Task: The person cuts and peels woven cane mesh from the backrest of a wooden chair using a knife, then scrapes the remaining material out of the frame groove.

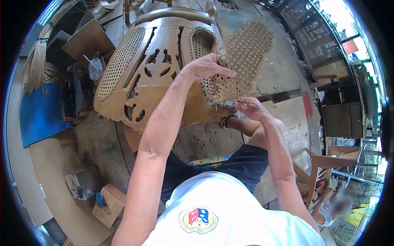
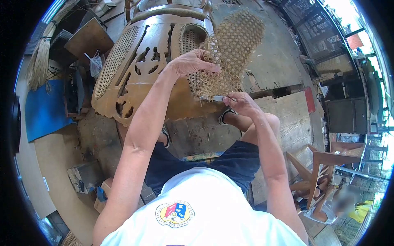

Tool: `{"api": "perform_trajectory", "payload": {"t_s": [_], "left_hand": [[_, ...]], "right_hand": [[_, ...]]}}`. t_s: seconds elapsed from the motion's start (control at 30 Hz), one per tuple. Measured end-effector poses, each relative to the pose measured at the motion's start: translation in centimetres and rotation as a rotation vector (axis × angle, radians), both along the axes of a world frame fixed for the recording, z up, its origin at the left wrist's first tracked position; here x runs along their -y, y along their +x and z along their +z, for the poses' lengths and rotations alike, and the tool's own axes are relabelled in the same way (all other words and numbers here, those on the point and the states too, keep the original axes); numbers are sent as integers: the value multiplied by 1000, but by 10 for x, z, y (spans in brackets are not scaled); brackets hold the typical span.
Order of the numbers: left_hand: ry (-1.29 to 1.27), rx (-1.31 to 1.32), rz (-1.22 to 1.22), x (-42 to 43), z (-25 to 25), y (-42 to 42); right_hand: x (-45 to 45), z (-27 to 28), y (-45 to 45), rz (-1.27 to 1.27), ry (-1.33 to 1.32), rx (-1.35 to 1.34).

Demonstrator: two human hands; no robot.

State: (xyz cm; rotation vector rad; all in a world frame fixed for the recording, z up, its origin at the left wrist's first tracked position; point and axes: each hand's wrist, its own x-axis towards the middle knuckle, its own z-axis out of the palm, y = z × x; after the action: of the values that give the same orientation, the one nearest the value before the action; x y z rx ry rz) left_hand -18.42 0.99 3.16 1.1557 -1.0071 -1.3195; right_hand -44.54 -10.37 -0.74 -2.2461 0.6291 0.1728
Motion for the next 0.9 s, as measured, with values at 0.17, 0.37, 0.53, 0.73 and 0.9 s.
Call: {"api": "perform_trajectory", "payload": {"t_s": [0.17,0.37,0.53,0.73,0.9], "left_hand": [[23,220,33,-2,3,12],[192,428,173,-15,10,20],[228,405,130,-24,21,22],[119,787,318,-55,29,-18],[101,321,821,-73,9,-62]], "right_hand": [[31,-6,21,59,159,-54],[8,-17,42,-24,-337,217],[11,-31,60,-115,-316,483],[22,-23,114,-20,-355,608],[22,-11,157,224,-321,708]]}}
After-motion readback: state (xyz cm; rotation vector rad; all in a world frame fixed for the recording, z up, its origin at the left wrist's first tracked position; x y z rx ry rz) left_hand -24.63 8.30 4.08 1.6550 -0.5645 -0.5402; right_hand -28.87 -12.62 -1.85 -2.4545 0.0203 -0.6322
